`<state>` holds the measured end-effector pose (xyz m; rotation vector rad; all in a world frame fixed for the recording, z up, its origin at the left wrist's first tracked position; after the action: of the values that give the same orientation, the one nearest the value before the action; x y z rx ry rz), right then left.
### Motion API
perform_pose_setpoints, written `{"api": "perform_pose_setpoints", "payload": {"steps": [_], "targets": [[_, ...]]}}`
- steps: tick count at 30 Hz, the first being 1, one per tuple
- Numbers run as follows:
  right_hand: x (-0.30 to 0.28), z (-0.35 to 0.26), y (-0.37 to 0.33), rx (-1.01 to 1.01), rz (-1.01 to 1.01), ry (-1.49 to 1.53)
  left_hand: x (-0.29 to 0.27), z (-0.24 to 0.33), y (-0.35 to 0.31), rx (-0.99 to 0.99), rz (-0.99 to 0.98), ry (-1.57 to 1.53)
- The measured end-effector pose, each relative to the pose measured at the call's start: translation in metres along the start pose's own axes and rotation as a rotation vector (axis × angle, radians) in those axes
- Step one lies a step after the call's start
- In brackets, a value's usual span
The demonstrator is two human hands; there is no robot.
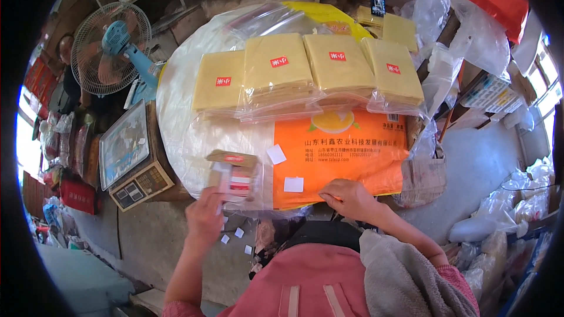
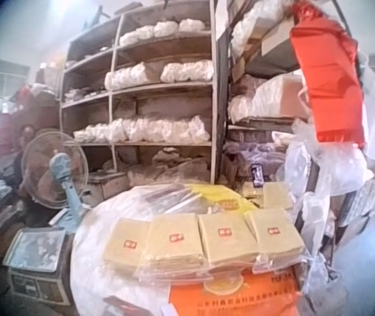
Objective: The person places stacks of yellow sheets into plastic bags and applies red labels to the bags. The bags are then placed in a pile on the table.
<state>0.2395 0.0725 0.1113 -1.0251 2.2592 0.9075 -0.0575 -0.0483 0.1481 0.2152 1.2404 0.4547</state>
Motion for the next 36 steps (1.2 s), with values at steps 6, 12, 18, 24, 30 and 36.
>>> {"api": "perform_pose_setpoints", "payload": {"steps": [6, 12, 18, 24, 30, 36], "targets": [[-0.002, -0.012, -0.002, -0.012, 0.018, 0.0, 0.055, 0.035, 0.015, 0.276, -0.098, -0.192], [0.008, -0.02, 0.031, -0.07, 0.147, -0.018, 0.068, 0.042, 0.05, 0.45, -0.151, -0.253], [0.042, -0.012, 0.052, -0.132, -0.18, -0.472, 0.052, 0.048, 0.052, 0.381, -0.328, -0.191], [0.027, -0.001, 0.043, 0.005, -0.225, -0.518, 0.045, 0.053, 0.059, 0.009, -0.563, -0.347], [0.016, 0.001, 0.046, 0.03, 0.072, -0.284, 0.059, 0.065, 0.081, -0.197, -0.756, -0.306], [0.009, -0.004, 0.043, -0.007, 0.164, -0.272, 0.052, 0.089, 0.098, -0.419, -0.979, -0.334]]}}
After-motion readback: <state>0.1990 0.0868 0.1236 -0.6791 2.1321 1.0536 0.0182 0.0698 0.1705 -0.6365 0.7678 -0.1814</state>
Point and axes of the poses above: each hand's wrist, its own y-axis towards the middle knuckle, its own x-axis out of the palm, z = x × y, the point moved 4 cm from there along y, towards the middle knuckle, and after that the axes turned 11 degrees about -x, right-handed, at the moved point
